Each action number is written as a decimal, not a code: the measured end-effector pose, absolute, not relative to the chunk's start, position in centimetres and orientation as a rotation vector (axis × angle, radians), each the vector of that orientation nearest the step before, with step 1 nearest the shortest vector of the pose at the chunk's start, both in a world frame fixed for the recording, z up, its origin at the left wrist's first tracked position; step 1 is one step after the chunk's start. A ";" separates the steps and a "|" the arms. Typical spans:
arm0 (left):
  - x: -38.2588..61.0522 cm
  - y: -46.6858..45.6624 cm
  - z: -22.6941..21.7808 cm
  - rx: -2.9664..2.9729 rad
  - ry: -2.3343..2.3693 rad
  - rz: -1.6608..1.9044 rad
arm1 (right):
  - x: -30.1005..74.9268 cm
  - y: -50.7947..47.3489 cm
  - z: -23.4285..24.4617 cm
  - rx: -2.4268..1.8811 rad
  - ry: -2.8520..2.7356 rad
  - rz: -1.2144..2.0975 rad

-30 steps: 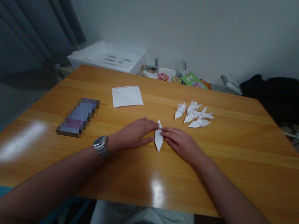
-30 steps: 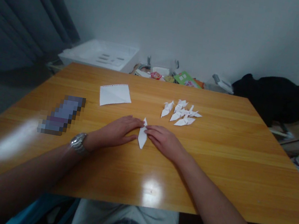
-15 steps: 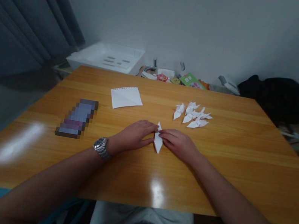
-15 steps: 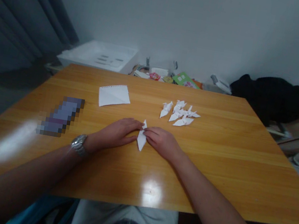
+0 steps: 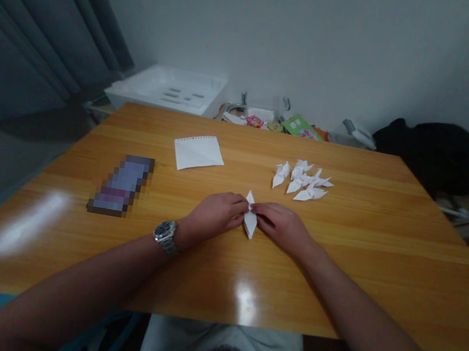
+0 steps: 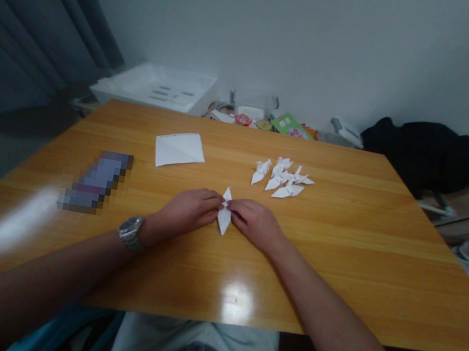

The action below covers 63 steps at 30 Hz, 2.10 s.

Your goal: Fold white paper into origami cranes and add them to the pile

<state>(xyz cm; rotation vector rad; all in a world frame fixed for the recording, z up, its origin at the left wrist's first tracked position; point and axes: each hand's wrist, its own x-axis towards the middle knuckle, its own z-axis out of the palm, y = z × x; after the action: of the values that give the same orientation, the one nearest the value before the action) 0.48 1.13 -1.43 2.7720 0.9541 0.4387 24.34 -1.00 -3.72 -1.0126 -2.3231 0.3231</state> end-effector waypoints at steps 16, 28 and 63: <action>0.4 1.2 -1.3 2.747 0.970 0.419 | 24.2 -1.2 -3.7 -1.036 -2.401 0.219; 0.7 1.7 -2.2 2.529 1.004 0.639 | 23.8 -0.8 -3.3 -1.057 -2.263 0.420; 0.9 2.0 -2.0 2.469 1.112 0.706 | 23.2 -0.6 -3.6 -1.085 -2.119 0.418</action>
<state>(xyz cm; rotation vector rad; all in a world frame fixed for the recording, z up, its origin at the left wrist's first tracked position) 0.95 1.97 -1.99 2.4693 1.1124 0.7060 23.24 -0.55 -3.61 -1.0847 -2.1185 0.4179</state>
